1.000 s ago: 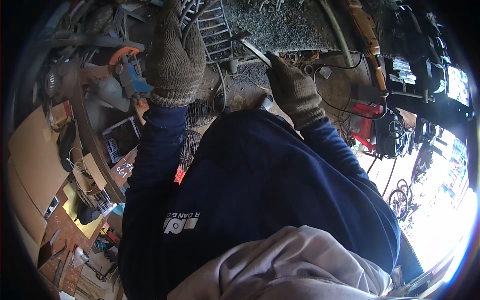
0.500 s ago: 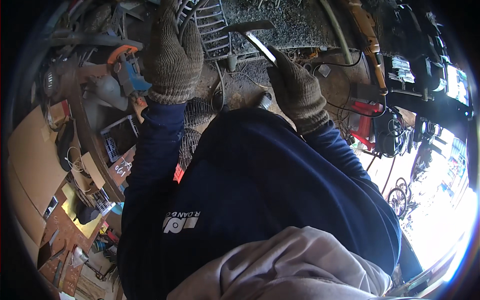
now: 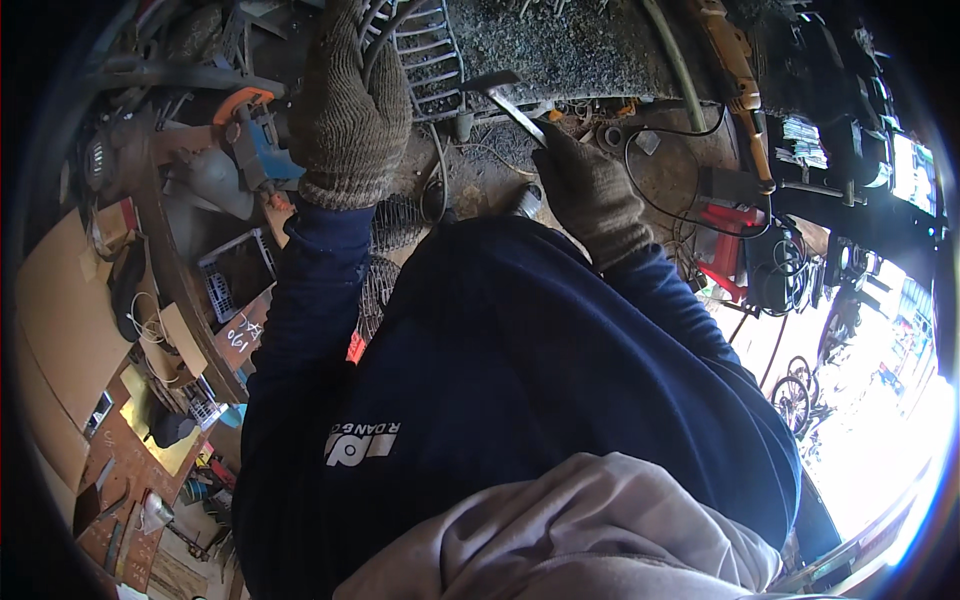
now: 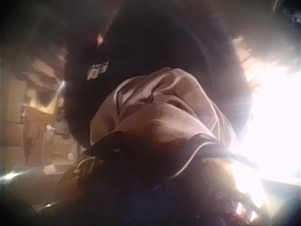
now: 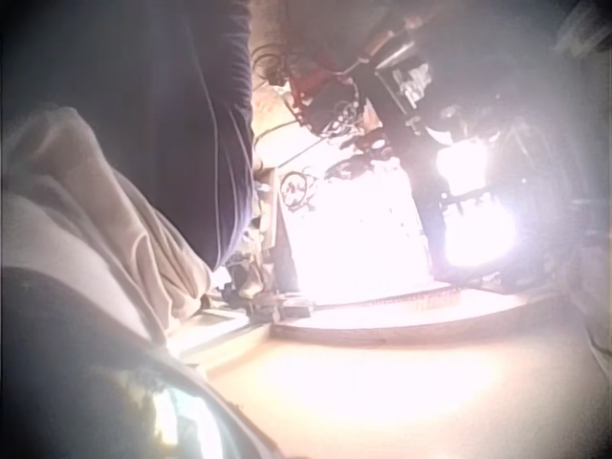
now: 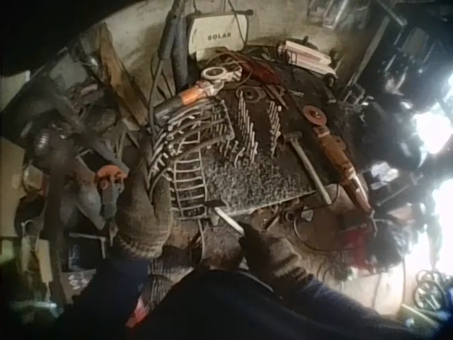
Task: The person uses a welding tool to join pieces of a curved metal cage and then strikes the welds with a hammer while holding the cage in their gloved hand.
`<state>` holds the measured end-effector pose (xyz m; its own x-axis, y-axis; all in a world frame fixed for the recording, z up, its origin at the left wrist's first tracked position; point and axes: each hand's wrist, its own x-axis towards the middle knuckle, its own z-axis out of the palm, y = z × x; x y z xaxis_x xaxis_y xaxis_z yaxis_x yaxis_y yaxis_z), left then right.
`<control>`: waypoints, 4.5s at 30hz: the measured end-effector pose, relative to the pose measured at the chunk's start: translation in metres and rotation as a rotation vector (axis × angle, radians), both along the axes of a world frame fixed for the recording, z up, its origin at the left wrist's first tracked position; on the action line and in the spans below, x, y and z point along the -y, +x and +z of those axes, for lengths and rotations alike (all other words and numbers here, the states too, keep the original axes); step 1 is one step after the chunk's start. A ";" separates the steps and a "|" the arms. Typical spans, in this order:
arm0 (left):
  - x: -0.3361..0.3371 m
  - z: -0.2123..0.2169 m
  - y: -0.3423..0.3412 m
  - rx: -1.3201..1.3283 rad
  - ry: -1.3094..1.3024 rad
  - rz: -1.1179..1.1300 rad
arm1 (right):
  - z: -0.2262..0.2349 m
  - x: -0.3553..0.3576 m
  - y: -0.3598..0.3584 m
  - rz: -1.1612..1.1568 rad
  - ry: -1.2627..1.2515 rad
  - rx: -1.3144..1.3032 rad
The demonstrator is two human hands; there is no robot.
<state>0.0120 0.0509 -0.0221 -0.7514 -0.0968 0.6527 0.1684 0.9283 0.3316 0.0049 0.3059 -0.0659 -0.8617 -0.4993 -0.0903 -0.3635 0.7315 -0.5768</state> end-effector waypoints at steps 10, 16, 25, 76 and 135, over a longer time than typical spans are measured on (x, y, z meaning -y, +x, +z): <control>-0.003 0.002 -0.001 -0.014 0.111 -0.064 | -0.013 -0.003 0.002 0.059 0.014 -0.162; 0.004 -0.006 0.001 -0.007 0.164 -0.089 | 0.010 -0.005 0.007 0.027 -0.217 -0.237; -0.002 0.001 -0.003 -0.021 0.106 -0.059 | 0.013 -0.005 0.010 0.016 -0.199 -0.266; 0.034 -0.027 0.037 0.159 0.265 0.110 | 0.002 -0.009 0.006 0.007 -0.286 -0.085; 0.039 -0.035 0.033 0.079 -0.023 0.155 | 0.001 0.037 -0.028 0.168 -0.029 -0.321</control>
